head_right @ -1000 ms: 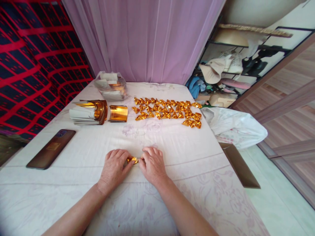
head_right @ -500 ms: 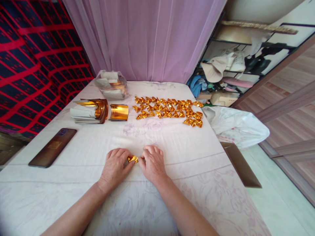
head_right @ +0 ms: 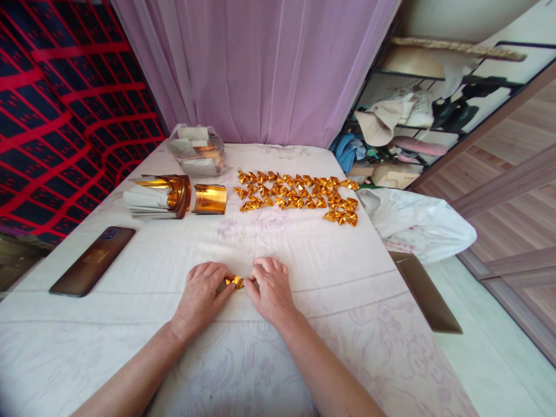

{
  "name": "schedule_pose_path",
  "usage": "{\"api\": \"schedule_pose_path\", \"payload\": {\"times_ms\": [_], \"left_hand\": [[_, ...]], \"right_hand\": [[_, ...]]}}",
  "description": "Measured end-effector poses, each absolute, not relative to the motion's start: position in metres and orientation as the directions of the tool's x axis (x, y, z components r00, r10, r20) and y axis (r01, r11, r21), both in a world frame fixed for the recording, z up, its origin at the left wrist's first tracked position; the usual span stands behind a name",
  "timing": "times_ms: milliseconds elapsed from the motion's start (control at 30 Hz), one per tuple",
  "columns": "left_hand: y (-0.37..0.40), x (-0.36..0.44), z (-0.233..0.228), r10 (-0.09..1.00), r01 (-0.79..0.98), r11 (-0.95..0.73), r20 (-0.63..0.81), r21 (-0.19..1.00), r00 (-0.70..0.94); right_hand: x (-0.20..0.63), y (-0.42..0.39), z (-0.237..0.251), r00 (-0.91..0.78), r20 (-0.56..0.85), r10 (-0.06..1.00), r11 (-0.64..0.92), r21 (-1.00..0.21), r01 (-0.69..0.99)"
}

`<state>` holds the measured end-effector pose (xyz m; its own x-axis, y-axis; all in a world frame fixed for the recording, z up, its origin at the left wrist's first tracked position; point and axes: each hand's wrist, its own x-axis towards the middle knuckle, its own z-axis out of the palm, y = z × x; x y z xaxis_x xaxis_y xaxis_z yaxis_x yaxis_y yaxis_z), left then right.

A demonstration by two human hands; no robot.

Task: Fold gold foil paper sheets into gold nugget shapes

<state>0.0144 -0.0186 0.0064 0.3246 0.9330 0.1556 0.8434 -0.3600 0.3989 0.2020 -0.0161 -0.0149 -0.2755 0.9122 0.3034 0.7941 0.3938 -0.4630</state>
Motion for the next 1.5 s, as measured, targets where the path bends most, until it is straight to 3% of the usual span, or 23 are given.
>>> {"api": "schedule_pose_path", "payload": {"times_ms": [433, 1500], "left_hand": [[-0.013, 0.010, 0.008, 0.944, 0.830, -0.311, 0.047, 0.462, 0.327], [-0.015, 0.018, 0.008, 0.952, 0.855, -0.307, 0.117, 0.417, 0.284]], "right_hand": [[0.195, -0.017, -0.011, -0.231, 0.264, 0.936, 0.330, -0.439, 0.836], [0.190, -0.018, -0.009, -0.174, 0.246, 0.953, 0.271, -0.441, 0.856]]}}
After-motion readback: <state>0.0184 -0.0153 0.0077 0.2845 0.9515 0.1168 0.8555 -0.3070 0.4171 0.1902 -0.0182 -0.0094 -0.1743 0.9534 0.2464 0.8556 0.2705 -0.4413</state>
